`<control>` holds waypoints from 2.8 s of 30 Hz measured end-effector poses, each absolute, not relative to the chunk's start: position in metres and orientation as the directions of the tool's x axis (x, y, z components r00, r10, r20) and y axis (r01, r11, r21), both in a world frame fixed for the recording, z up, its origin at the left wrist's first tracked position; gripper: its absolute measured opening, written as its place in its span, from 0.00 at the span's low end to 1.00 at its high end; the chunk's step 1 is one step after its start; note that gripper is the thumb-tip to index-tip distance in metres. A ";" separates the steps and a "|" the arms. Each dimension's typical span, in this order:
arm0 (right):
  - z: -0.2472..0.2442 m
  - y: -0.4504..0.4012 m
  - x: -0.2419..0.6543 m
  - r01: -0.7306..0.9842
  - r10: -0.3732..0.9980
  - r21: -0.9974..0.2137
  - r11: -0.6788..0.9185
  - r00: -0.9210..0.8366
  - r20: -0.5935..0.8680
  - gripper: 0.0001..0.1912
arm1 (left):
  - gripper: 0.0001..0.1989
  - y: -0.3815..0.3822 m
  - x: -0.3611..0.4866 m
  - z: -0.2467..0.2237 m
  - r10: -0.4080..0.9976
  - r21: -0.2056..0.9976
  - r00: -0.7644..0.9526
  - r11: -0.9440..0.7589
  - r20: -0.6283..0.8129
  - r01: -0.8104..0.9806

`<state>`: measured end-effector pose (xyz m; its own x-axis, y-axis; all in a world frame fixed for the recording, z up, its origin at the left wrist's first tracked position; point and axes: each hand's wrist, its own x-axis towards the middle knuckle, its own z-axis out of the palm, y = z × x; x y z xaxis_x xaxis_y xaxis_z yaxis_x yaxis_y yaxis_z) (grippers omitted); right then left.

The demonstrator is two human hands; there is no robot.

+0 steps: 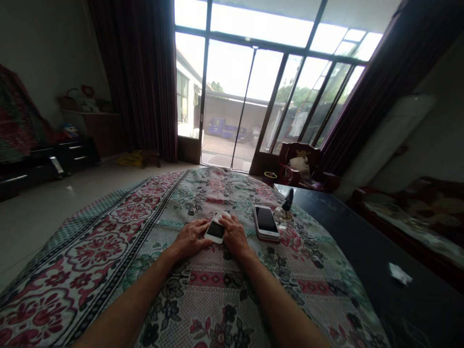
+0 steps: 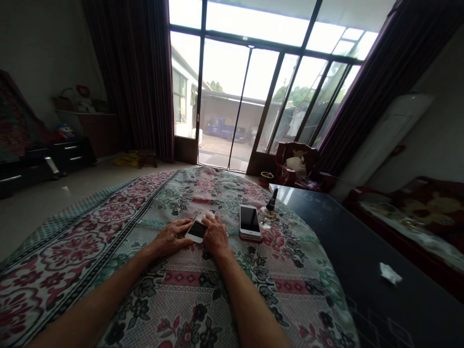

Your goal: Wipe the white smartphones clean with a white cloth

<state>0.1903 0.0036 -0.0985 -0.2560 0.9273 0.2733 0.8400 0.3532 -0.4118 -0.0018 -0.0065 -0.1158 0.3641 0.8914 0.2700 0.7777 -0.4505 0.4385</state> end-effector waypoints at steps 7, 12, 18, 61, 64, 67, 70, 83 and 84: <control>-0.101 -0.046 0.186 0.788 0.878 -0.406 0.462 -0.341 0.337 0.22 | 0.30 -0.007 -0.002 -0.118 0.890 0.449 0.348 -0.451 0.295 0.771; -0.101 -0.048 0.187 0.775 0.865 -0.408 0.484 -0.351 0.359 0.17 | 0.30 -0.006 -0.002 -0.120 0.890 0.448 0.349 -0.451 0.293 0.772; -0.101 0.004 0.187 0.794 0.893 -0.441 0.418 -0.270 0.361 0.18 | 0.31 -0.007 -0.002 -0.118 0.893 0.435 0.353 -0.446 0.280 0.782; -0.101 -0.005 0.194 0.796 0.861 -0.339 0.501 -0.419 0.289 0.21 | 0.32 0.006 -0.010 -0.110 0.852 0.322 0.415 -0.509 0.320 0.798; -0.099 -0.028 0.202 0.762 0.830 -0.336 0.554 -0.474 0.294 0.21 | 0.32 0.006 -0.010 -0.112 0.853 0.326 0.410 -0.506 0.322 0.798; -0.097 -0.042 0.207 0.734 0.802 -0.327 0.595 -0.518 0.297 0.20 | 0.32 0.006 -0.009 -0.113 0.855 0.324 0.398 -0.500 0.333 0.804; -0.096 -0.034 0.207 0.729 0.796 -0.325 0.603 -0.524 0.302 0.19 | 0.31 0.006 -0.009 -0.112 0.857 0.329 0.394 -0.496 0.331 0.803; -0.106 0.052 0.181 0.753 0.883 -0.474 0.457 -0.316 0.348 0.21 | 0.32 0.005 -0.010 -0.110 0.864 0.328 0.413 -0.494 0.286 0.806; -0.107 0.053 0.181 0.753 0.883 -0.476 0.454 -0.312 0.350 0.21 | 0.30 0.004 -0.011 -0.109 0.862 0.329 0.421 -0.500 0.283 0.801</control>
<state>0.1810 0.0527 -0.1067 -0.3121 0.8833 0.3498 0.7532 0.4544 -0.4756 -0.0107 0.0044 -0.1088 0.4213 0.8617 0.2826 0.8012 -0.4997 0.3291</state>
